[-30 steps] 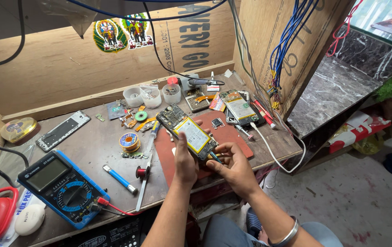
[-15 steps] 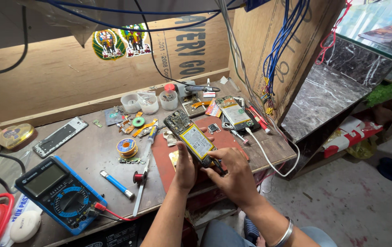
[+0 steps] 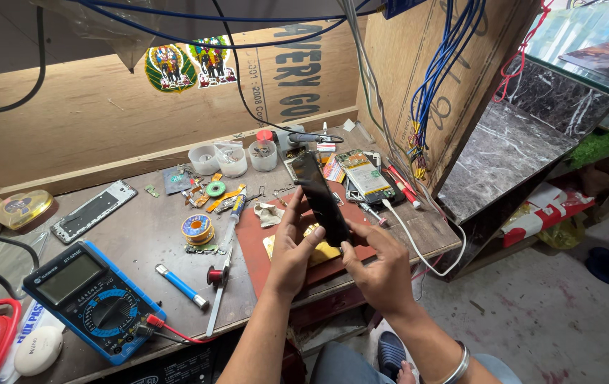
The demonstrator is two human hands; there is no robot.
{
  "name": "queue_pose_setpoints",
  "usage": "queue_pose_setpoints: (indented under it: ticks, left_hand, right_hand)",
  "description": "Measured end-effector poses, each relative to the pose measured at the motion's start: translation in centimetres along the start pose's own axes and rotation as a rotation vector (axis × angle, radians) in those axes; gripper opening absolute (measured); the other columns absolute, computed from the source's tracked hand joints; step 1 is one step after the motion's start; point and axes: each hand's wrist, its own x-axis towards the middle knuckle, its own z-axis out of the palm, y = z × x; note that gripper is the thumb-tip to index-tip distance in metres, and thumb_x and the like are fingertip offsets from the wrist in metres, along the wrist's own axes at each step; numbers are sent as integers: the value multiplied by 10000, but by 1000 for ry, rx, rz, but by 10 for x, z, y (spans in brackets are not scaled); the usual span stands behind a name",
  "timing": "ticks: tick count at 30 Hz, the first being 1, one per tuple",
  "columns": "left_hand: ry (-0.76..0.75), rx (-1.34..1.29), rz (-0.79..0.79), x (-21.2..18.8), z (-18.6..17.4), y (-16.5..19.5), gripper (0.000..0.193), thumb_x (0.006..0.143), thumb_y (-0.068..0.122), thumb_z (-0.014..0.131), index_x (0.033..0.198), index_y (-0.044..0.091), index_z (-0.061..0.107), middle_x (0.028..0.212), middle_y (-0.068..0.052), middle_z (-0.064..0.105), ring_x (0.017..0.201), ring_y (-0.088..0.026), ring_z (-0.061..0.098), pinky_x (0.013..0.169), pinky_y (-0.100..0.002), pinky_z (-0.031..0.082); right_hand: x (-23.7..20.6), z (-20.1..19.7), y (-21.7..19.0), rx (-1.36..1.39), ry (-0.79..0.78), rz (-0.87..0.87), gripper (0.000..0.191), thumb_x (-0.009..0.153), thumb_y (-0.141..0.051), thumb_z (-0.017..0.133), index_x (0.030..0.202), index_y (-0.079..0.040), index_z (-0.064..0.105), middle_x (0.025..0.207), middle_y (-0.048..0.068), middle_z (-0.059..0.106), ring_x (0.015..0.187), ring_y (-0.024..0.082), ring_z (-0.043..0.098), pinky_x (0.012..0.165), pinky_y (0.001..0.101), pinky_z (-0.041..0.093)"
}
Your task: The person works at a repair bench on a disassembled smartphone, manipulating the exposed motherboard with tweezers and fingers, repositioning the board on a gold-colored plate, then fitting the board into the phone body and connecting a charging cable to test the assembled phone.
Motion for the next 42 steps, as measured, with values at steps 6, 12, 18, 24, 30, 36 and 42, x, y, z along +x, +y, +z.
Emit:
queue_pose_setpoints:
  ticks: [6, 12, 18, 24, 30, 36, 42]
  left_hand:
    - [11, -2, 10, -1, -2, -2, 857, 861, 31, 730, 1615, 45, 324, 1448, -122, 532, 1235, -226, 586, 1092, -392, 497]
    - [52, -49, -88, 0, 0, 4, 889, 855, 63, 751, 1617, 121, 296, 1317, -139, 565, 1118, -237, 610, 892, -369, 515]
    - [-64, 5, -88, -1, 4, 2, 798, 870, 72, 761, 1549, 118, 343, 1293, -121, 604, 1186, -190, 630, 1013, -346, 542]
    - [-61, 79, -213, 0, -2, -11, 472, 924, 72, 735, 1351, -10, 552, 1204, -109, 695, 1093, -173, 669, 939, -335, 551]
    - [-61, 64, -192, 1, -12, -23, 429, 925, 28, 687, 1329, 7, 547, 1201, -105, 699, 1099, -177, 679, 951, -330, 565]
    - [-126, 77, -167, 2, -11, -26, 426, 934, 9, 671, 1340, -12, 543, 1230, -108, 691, 1128, -174, 674, 990, -333, 559]
    - [-97, 28, -202, 2, -12, -26, 444, 918, 1, 656, 1345, -2, 538, 1221, -104, 692, 1097, -183, 680, 943, -347, 558]
  right_hand:
    - [-6, 4, 28, 414, -58, 416, 357, 908, -95, 699, 1250, 8, 713, 975, 120, 789, 842, 133, 707, 783, 289, 564]
    - [-13, 7, 52, 893, -62, 487, 395, 949, -43, 646, 1330, 61, 650, 1164, 114, 742, 1012, 147, 686, 940, 301, 542]
    - [-20, 6, 55, 982, -77, 536, 438, 930, -43, 629, 1363, 25, 614, 1203, 93, 728, 1055, 132, 684, 955, 293, 533]
    - [-16, 11, 64, 854, -118, 537, 388, 972, -55, 652, 1344, 54, 660, 1075, 85, 722, 923, 129, 644, 847, 288, 537]
    - [-7, 8, 70, 836, -229, 505, 501, 946, -64, 647, 1436, -2, 569, 1094, 76, 688, 938, 123, 633, 828, 276, 538]
    - [-9, 4, 68, 913, -243, 545, 482, 1061, -305, 436, 1451, -35, 524, 1247, 101, 676, 1153, 185, 658, 987, 342, 539]
    - [-15, 10, 80, 857, -229, 446, 456, 1089, -317, 368, 1405, -34, 535, 1230, 129, 664, 1154, 223, 652, 1021, 391, 535]
